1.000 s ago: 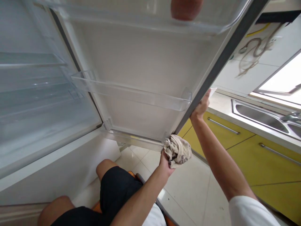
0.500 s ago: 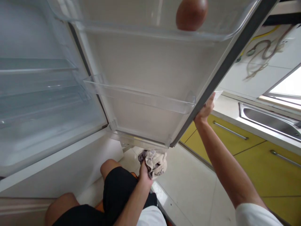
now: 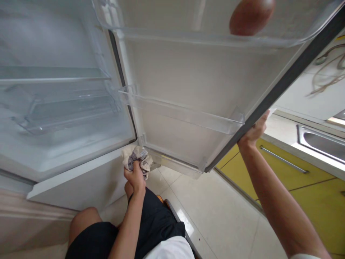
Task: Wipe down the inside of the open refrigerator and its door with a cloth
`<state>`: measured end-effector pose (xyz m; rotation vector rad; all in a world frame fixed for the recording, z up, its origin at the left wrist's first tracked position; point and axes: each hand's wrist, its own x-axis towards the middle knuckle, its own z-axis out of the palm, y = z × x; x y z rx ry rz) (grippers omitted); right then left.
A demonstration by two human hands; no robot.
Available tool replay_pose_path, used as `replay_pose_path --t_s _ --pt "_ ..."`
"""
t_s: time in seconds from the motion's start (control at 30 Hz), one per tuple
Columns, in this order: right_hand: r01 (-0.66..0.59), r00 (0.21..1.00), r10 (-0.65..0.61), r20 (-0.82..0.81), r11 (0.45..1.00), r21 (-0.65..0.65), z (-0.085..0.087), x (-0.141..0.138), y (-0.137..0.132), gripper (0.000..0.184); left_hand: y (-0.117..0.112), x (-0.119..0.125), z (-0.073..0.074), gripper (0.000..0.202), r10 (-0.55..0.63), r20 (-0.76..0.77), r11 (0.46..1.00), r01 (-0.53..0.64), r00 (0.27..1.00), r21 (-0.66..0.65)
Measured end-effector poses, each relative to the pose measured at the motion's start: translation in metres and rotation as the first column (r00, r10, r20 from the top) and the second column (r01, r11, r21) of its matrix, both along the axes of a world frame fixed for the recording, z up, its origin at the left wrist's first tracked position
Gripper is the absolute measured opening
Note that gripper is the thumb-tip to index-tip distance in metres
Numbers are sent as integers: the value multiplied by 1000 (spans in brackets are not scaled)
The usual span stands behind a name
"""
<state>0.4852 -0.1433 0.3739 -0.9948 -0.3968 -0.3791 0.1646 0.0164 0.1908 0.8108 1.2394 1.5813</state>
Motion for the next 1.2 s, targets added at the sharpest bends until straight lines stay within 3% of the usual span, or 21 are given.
replay_pose_path --t_s 0.07,0.13,0.27,0.4,0.57,0.67,0.8,0.9,0.97,1.03,1.13,1.2 --pt "11 1000 -11 19 1000 10 1 0 1 44 -1 0 -1 34 -70 -214 992 90 974 84" --pt "6 999 -6 38 1000 13 0 1 2 44 -18 5 -3 35 -126 -351 975 182 928 131" --pt "-11 999 10 44 1000 22 -2 4 2 44 -78 26 -6 40 -310 -405 888 414 860 201" --pt "0 999 -1 35 1000 27 -1 5 2 42 -130 43 -4 44 -578 -292 748 638 762 184" --pt "-17 998 15 53 999 46 1 4 3 40 -159 53 19 41 -843 -168 478 855 511 202" --pt "-39 997 36 64 998 46 0 3 2 39 -156 54 47 31 -855 -161 453 862 493 229" --pt "-40 997 36 75 998 43 -1 2 1 40 -119 51 83 26 -737 -338 448 797 586 405" --pt "-10 998 9 58 1000 18 -2 2 1 44 -75 60 95 36 -566 -495 418 747 659 517" --pt "-8 998 8 54 1000 3 -2 4 1 45 -51 73 94 38 -513 -575 405 771 637 492" --pt "-3 998 3 62 1000 -9 -3 5 2 43 -37 89 88 39 -576 -641 290 860 506 419" --pt "23 998 -21 67 999 -30 -4 9 2 40 -37 116 78 38 -693 -702 -19 970 163 244" --pt "22 997 -20 73 999 -27 -4 11 2 40 -41 130 72 33 -711 -703 -130 982 4 136"
